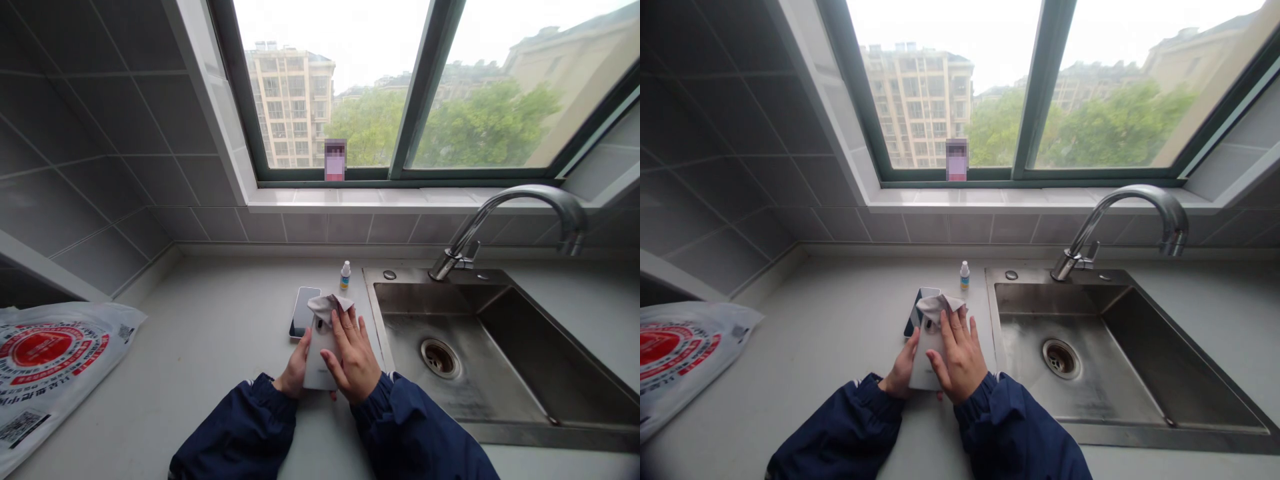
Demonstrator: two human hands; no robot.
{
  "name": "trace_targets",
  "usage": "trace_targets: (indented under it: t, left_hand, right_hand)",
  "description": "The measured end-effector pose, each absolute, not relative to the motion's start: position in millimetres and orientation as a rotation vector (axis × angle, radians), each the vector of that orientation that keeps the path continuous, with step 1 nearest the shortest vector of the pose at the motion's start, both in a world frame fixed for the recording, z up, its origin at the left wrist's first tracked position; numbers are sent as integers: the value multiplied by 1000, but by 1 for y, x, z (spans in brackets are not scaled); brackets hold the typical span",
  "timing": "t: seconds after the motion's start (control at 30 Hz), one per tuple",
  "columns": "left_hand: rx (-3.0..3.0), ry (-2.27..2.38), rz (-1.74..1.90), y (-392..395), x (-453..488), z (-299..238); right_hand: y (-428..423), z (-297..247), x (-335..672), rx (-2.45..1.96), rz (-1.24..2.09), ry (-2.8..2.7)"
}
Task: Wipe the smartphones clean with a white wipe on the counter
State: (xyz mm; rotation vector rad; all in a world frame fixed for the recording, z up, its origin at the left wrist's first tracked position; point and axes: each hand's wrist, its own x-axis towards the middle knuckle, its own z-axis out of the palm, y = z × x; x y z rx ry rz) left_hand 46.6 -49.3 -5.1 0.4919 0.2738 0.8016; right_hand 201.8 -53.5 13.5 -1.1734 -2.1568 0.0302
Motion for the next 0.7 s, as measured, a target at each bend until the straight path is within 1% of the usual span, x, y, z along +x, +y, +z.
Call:
trace_targets:
  t: [0.1, 0.17, 0.47, 0.7]
  left_hand:
    - [433, 220, 1036, -45, 51, -4]
    - [403, 194, 1094, -43, 50, -4]
    - [270, 369, 1079, -44, 39, 10]
    - [284, 337, 1018, -41, 33, 17]
  right_hand:
    - [-56, 13, 200, -1066, 53, -2287]
    - [-58, 14, 199, -989, 61, -2351]
    - [-62, 29, 201, -806, 167, -2415]
    - [-66, 34, 198, -702, 171, -2360]
